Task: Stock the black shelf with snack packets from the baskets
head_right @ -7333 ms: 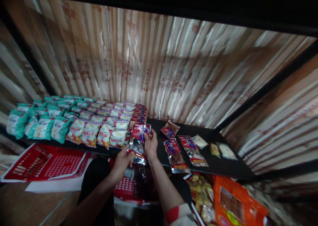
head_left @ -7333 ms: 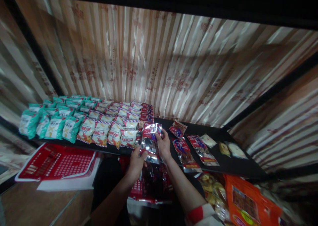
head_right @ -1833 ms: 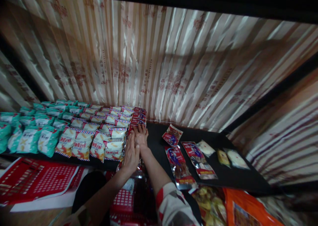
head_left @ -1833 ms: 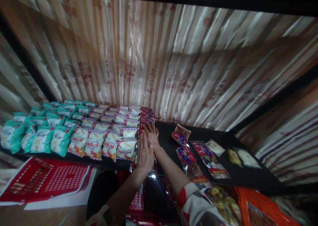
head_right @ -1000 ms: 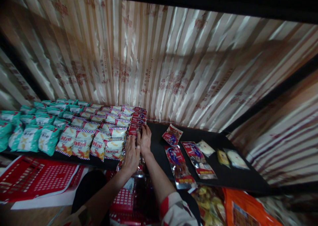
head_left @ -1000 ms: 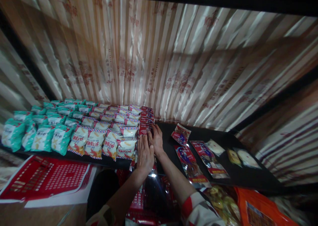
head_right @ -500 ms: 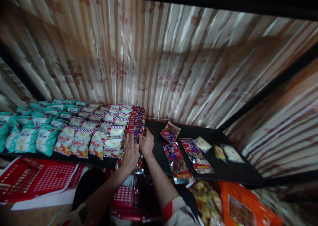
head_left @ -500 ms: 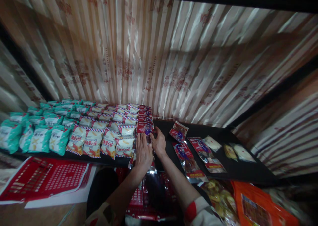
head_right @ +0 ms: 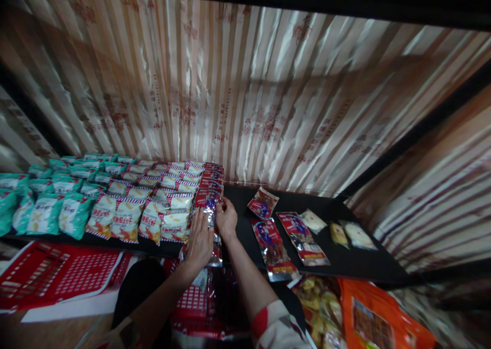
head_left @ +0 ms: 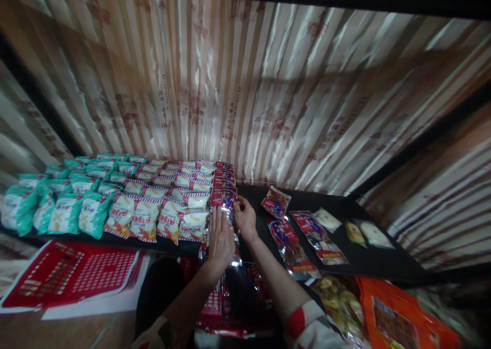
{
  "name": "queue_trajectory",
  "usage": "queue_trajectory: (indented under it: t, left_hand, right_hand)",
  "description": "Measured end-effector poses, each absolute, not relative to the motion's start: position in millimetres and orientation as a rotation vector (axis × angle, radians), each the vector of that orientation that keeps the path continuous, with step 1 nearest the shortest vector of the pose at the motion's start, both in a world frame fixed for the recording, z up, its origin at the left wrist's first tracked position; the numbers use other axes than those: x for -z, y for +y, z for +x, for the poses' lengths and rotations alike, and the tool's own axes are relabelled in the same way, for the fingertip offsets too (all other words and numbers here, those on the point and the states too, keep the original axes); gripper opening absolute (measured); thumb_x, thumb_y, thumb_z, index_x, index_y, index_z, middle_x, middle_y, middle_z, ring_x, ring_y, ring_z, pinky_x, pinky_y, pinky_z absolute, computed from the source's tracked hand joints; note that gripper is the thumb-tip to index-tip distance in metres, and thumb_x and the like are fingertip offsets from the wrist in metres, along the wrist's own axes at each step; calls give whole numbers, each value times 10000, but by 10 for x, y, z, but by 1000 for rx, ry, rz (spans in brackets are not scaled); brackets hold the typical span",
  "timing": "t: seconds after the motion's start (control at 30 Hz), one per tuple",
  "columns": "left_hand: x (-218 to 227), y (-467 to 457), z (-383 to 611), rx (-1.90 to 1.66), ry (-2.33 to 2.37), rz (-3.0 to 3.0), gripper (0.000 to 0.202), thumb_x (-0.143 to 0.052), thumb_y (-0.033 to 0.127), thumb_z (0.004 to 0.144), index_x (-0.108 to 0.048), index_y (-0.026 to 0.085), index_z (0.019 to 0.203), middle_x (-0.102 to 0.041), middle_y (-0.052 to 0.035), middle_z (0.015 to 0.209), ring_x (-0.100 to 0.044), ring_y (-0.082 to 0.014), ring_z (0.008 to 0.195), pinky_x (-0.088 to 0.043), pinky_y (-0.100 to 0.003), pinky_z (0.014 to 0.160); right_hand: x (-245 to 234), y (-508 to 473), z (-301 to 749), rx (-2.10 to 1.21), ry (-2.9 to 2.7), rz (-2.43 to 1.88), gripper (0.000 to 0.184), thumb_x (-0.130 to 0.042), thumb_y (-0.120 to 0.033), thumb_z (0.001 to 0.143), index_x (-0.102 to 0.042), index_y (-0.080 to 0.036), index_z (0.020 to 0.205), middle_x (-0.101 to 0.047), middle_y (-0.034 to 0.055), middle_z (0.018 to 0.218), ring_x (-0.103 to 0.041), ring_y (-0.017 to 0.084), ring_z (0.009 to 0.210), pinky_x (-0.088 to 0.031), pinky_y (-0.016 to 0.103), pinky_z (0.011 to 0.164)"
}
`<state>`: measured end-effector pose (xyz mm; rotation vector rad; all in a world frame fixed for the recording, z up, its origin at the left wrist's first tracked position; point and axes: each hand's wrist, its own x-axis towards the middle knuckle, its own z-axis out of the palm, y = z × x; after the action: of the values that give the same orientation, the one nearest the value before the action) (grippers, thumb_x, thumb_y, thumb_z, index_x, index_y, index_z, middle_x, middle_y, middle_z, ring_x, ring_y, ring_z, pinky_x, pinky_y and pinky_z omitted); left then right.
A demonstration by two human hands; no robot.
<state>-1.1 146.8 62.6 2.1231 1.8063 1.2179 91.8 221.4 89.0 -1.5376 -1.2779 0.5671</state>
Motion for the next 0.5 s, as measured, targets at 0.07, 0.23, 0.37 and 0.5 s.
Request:
queue_trajectory:
  t: [0.07,0.23,0.37,0.5]
  left_hand:
    - [-622,1458,-23,-1202,1813,2132,477,-307,186,889,-363,49,1343,-256,-197,1480,-126,-265,1396,-264,-516,1104]
    - [-659,1447,-47,-1145,1813,2169,464,-311,182,892,-391,31,1324,-301,-203,1460,-140,-269,1393,-259,-502,1111]
    - [-691,1423,-39,-1145,1826,2176,451,-316,176,895,-409,37,1314,-310,-206,1454,-158,-276,1391,-269,-505,1105]
    - [-708,1384,-27,-1165,1820,2185,440,-316,182,899,-415,66,1312,-316,-190,1456,-169,-271,1390,-287,-508,1094]
  right_hand:
    - [-874,2220,913,-590,-1253,-1519,351,-513,-382,746,-653,-181,998,-666,17,769,-604,169,707,-470,287,693]
    - [-846,2241,907,-656,-1190,-1458,295,-527,-402,729,-652,-186,885,-663,5,715,-586,160,658,-463,273,641]
    - [-843,2243,909,-671,-1153,-1428,282,-535,-415,724,-633,-180,846,-652,4,699,-573,153,630,-453,263,619]
    - [-823,2250,913,-650,-1122,-1420,264,-514,-420,739,-604,-186,821,-629,-2,663,-553,147,589,-439,258,585]
